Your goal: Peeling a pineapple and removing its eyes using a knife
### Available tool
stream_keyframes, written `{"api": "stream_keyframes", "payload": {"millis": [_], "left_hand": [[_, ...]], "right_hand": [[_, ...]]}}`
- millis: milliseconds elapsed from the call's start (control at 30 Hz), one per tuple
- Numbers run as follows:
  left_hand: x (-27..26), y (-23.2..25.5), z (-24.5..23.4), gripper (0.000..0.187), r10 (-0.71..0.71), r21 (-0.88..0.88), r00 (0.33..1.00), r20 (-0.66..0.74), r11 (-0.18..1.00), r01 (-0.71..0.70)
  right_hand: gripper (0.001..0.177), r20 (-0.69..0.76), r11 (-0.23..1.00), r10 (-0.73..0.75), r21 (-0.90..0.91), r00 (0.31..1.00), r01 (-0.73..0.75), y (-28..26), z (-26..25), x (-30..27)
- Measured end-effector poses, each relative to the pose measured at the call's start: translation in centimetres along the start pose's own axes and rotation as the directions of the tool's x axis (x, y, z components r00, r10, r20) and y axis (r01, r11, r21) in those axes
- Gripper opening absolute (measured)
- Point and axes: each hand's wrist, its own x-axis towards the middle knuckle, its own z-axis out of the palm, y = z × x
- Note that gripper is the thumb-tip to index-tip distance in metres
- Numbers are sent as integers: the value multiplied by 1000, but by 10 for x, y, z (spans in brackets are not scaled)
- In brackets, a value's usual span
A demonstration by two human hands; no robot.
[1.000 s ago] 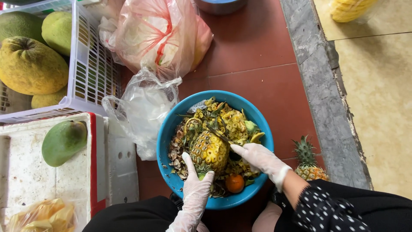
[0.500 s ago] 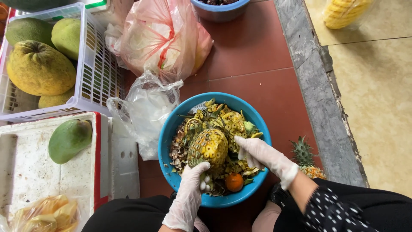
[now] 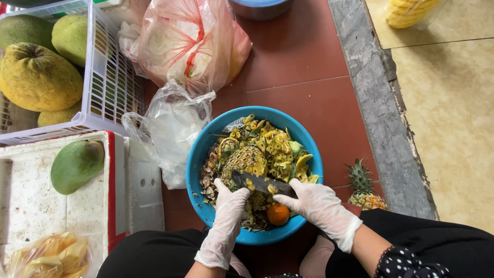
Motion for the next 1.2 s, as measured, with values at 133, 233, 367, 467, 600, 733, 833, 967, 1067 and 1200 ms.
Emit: {"api": "stream_keyframes", "payload": {"millis": [133, 233, 367, 467, 600, 733, 833, 967, 1067, 1200], "left_hand": [[-21, 6, 7, 116, 3, 138, 1000, 17, 990, -5], [-7, -9, 5, 116, 21, 166, 999, -48, 986, -13], [4, -6, -8, 104, -13, -134, 999, 51, 991, 19], [4, 3, -12, 79, 16, -165, 996, 87, 986, -2], [7, 5, -10, 74, 3, -160, 997, 74, 987, 9], [6, 5, -8, 99, -19, -115, 998, 62, 993, 26], [4, 4, -4, 110, -65, -39, 998, 22, 997, 66], [-8, -5, 1, 112, -13, 58, 1000, -14, 998, 14], [-4, -3, -2, 111, -12, 39, 1000, -13, 999, 13], [7, 3, -9, 110, -98, -136, 993, 59, 985, 105]], "right_hand": [[54, -41, 862, -475, -221, 879, 456, -14, -18, 46], [70, 209, 954, 125, 244, 970, -175, -23, -28, 78], [33, 45, 886, -230, 424, 972, 189, -8, -25, 47], [37, -1, 926, -273, 271, 962, 263, -7, -22, 12], [58, 183, 986, 80, 130, 980, -105, 9, 7, -6], [59, 71, 996, 69, 53, 995, -73, 1, 9, 9], [43, -53, 894, -422, -189, 905, 406, -6, -1, 28], [35, 7, 979, -197, 49, 980, 197, -12, -5, 73], [62, 283, 814, 181, 493, 942, -305, -32, -46, 65], [50, 398, 684, 109, 635, 911, -359, -32, -58, 17]]}}
